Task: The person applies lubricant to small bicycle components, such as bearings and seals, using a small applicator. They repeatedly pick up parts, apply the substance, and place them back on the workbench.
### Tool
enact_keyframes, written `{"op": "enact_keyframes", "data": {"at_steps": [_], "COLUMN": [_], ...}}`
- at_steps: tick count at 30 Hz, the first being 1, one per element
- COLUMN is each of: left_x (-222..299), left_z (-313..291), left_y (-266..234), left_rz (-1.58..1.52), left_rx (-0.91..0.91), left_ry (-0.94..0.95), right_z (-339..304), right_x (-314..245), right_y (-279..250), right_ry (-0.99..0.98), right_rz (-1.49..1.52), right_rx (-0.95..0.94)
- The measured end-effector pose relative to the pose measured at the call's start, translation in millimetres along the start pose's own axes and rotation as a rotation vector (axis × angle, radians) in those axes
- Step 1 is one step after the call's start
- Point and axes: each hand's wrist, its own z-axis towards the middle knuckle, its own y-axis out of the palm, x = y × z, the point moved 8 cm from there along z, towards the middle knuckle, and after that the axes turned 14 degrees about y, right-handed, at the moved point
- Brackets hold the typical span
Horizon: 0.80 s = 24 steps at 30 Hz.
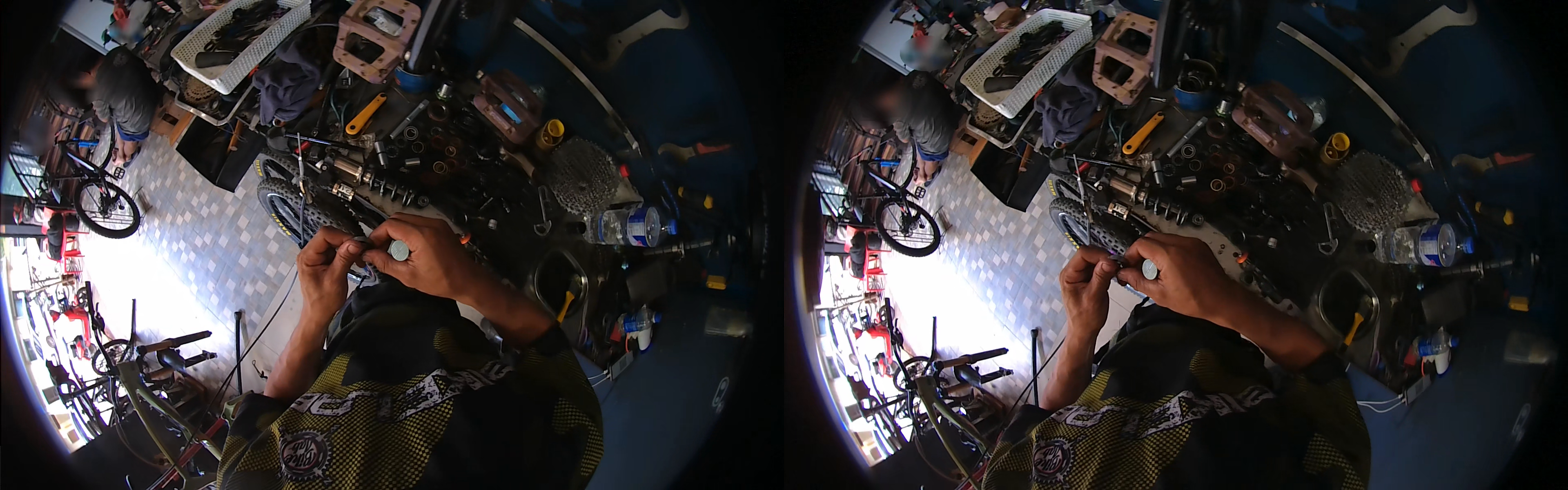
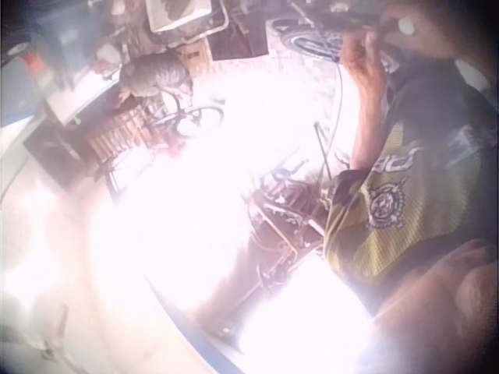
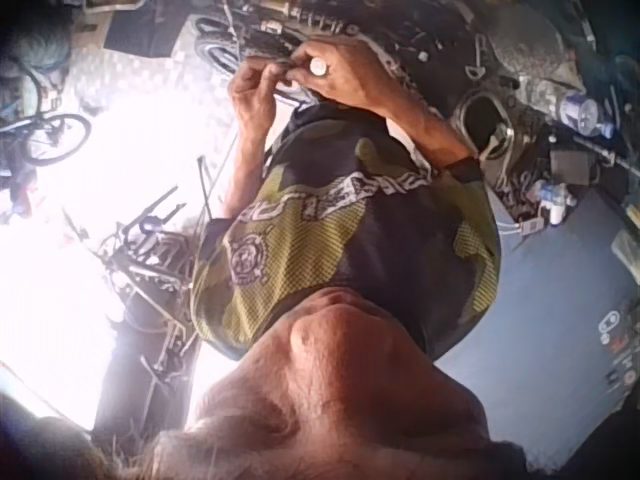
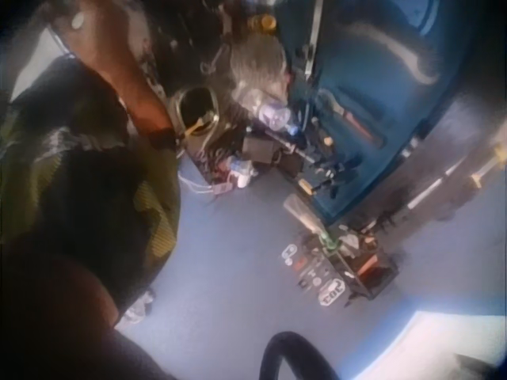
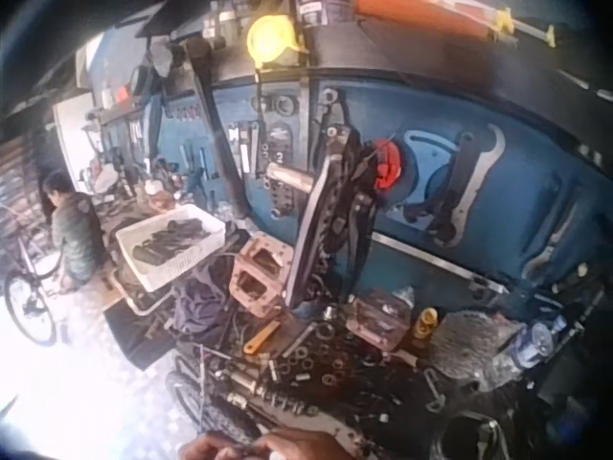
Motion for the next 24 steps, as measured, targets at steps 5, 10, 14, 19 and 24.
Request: {"op": "enact_keyframes", "data": {"at_steps": [5, 10, 14, 19, 24], "left_x": [-35, -26, -14, -30, -50], "left_z": [-17, -23, -17, -14, -25], "left_y": [7, 7, 7, 7, 19], "left_rz": [-0.306, -0.241, -0.042, -0.144, -0.602], "left_rx": [0.04, -0.027, -0.106, -0.102, 0.031], "left_ry": [-0.215, -0.103, -0.039, -0.135, -0.473], "right_z": [-10, -11, -11, -14, -30], "right_x": [-9, 10, 16, 7, -3], "right_y": [-7, -7, -8, -19, -15], "right_ry": [-0.19, -0.072, -0.042, -0.171, -0.454], "right_rz": [-0.203, -0.043, 0.032, -0.061, -0.38], "right_rx": [0.227, 0.092, 0.03, 0.173, 0.286]}}
